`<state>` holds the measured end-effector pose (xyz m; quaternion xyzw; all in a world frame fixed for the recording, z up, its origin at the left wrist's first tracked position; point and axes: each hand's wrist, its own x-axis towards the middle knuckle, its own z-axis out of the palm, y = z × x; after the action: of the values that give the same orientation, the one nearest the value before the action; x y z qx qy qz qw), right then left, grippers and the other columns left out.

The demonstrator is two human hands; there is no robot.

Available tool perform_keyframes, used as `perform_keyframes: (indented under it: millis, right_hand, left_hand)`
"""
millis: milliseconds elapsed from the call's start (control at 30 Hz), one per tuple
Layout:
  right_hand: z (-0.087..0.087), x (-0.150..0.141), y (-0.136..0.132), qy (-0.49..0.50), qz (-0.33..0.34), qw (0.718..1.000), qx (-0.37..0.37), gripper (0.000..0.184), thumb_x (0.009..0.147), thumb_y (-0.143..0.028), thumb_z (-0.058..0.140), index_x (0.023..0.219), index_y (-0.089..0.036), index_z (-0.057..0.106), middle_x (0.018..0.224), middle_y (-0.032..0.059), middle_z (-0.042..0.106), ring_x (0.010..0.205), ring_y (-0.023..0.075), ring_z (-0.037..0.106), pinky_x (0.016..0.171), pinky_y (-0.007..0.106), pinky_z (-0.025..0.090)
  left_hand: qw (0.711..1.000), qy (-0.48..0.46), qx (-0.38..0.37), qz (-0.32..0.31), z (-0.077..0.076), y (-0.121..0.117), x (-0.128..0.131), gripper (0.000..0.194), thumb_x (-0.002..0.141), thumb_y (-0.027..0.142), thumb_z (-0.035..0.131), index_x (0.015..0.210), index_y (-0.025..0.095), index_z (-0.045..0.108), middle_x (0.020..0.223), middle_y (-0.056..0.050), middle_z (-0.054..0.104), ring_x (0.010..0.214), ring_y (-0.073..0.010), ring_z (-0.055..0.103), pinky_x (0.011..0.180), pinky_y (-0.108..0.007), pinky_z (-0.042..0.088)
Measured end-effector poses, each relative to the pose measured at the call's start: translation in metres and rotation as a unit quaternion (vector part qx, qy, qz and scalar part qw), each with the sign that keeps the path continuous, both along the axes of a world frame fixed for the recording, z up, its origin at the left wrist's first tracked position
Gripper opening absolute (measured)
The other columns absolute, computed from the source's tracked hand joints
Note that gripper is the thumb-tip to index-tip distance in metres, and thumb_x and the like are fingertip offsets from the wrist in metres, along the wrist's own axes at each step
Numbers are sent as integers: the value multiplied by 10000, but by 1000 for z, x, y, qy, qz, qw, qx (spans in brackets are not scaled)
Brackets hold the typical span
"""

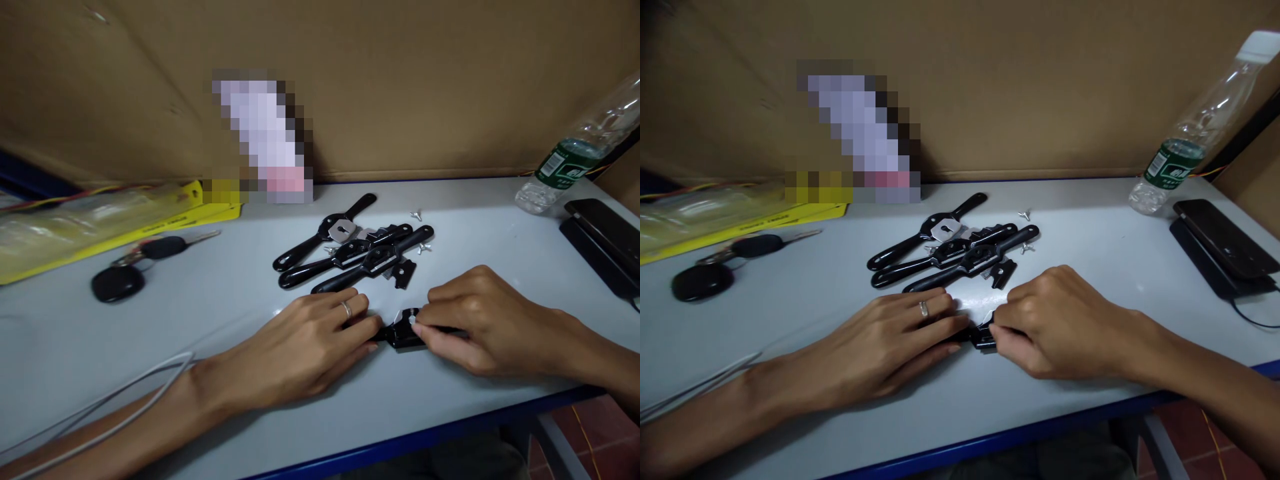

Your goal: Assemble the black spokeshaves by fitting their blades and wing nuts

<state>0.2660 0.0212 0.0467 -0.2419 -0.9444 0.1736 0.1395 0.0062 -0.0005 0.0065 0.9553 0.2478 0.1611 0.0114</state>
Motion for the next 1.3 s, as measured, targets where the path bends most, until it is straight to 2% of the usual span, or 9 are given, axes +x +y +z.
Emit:
perform_keyframes:
  millis: [67,233,400,567,700,867,1033,1133,1300]
  right_hand:
    - [0,-1,0,1,18,1000,-5,367,1006,-201,497,686,-171,673,590,-15,579,530,102,419,546,277,274]
    - [-4,-1,1,-28,-20,998,43,371,1006,-194,466,684,-164,648,600,-10,570,516,106,397,543,297,244]
    - [-3,-2,2,-5,22,1000,5,359,1013,-199,486,702,-171,662,598,-14,579,540,106,432,552,279,272]
    - [-4,-2,1,-23,-6,998,51,387,1003,-187,457,661,-161,636,579,-11,563,511,103,387,543,299,241]
    - [-6,-2,0,-14,23,999,33,371,1000,-196,479,669,-166,643,580,-17,570,527,103,401,546,296,244]
    - [-7,-3,1,-55,-3,995,88,372,1001,-180,446,686,-161,642,592,-2,590,504,108,375,540,322,202]
    - [-6,-3,0,-52,35,993,101,375,1010,-197,444,697,-168,649,589,-11,587,513,112,405,531,331,195]
    - [-9,-3,0,-65,21,988,139,362,1019,-204,444,739,-161,669,611,-4,613,511,115,417,527,341,178]
    - [-10,-2,-1,-50,23,986,156,385,1002,-187,447,659,-170,619,581,-9,593,500,111,399,524,334,185]
  left_hand:
    - [1000,1,0,0,0,0,0,253,1071,233,387,1009,157,620,848,-38,597,708,-185,554,600,-312,464]
    - [1000,4,9,2,0,0,0,263,1074,242,381,1014,162,625,849,-39,599,711,-177,559,600,-303,466]
    - [1000,-4,6,4,1,0,0,257,1068,227,380,990,169,618,841,-33,600,689,-166,554,594,-292,452]
    - [1000,-1,1,1,1,0,0,230,1066,238,404,1033,164,620,856,-38,612,715,-175,567,611,-291,466]
    - [1000,4,1,1,0,0,-1,253,1071,227,380,1009,162,616,848,-36,603,702,-177,556,607,-298,461]
    - [1000,5,7,1,-1,0,0,252,1078,235,373,1040,155,609,860,-41,604,711,-186,565,601,-311,460]
    - [1000,5,6,2,-2,0,-1,251,1078,242,374,1039,159,608,863,-41,604,717,-188,563,609,-313,462]
    - [1000,8,3,3,-2,0,-1,241,1076,240,383,1063,155,609,868,-40,603,721,-187,565,614,-309,461]
    - [1000,2,-3,3,-1,-1,-1,242,1071,233,387,1009,166,612,856,-36,600,711,-178,556,617,-296,448]
